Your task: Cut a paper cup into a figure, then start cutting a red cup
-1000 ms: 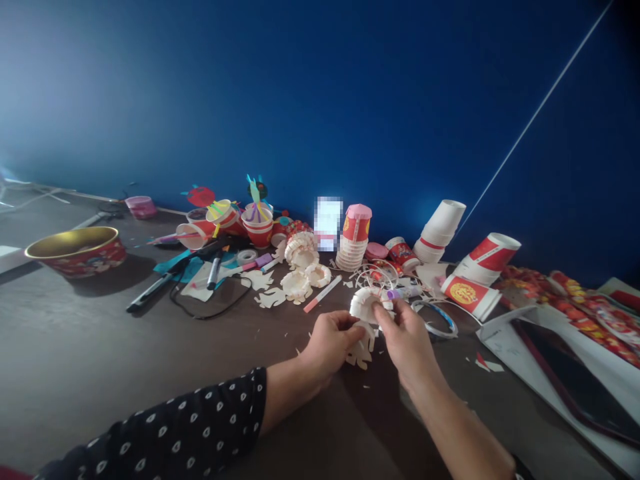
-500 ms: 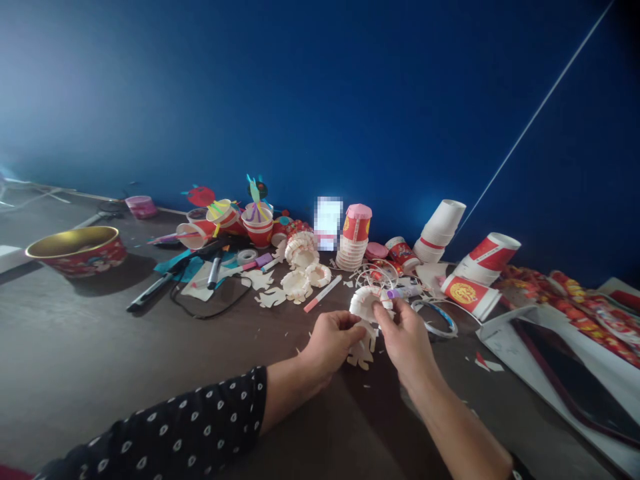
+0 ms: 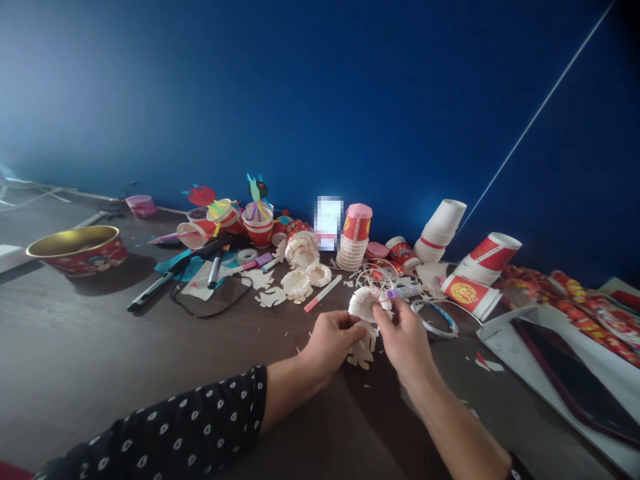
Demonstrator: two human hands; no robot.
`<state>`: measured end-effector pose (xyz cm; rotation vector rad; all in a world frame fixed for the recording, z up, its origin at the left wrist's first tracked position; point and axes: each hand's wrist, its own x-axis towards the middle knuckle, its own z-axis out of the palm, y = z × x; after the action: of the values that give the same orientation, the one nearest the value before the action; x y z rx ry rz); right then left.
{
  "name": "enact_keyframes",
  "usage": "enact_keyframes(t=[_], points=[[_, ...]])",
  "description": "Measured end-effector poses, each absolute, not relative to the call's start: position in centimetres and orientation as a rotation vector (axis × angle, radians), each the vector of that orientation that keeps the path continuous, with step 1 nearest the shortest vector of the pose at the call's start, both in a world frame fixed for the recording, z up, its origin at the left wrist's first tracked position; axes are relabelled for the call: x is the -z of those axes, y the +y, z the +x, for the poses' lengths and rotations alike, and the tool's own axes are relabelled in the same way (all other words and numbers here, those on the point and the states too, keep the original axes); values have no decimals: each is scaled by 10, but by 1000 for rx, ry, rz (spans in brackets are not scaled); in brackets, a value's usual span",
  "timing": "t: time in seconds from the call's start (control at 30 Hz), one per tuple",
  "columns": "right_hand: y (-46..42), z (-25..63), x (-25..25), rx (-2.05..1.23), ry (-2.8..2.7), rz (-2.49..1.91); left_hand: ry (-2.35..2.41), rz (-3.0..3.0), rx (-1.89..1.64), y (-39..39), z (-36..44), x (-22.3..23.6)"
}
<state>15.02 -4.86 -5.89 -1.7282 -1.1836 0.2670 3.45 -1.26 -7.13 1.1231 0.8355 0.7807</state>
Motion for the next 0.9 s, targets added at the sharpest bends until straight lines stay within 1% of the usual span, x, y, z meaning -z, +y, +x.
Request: enact_keyframes(t=[0.53, 0.9], points=[[-49, 151, 59, -246, -1219, -1747, 847, 1129, -789, -12, 34, 71], [-52, 148, 54, -192, -1283, -1778, 802, 1031, -784, -12, 34, 70]])
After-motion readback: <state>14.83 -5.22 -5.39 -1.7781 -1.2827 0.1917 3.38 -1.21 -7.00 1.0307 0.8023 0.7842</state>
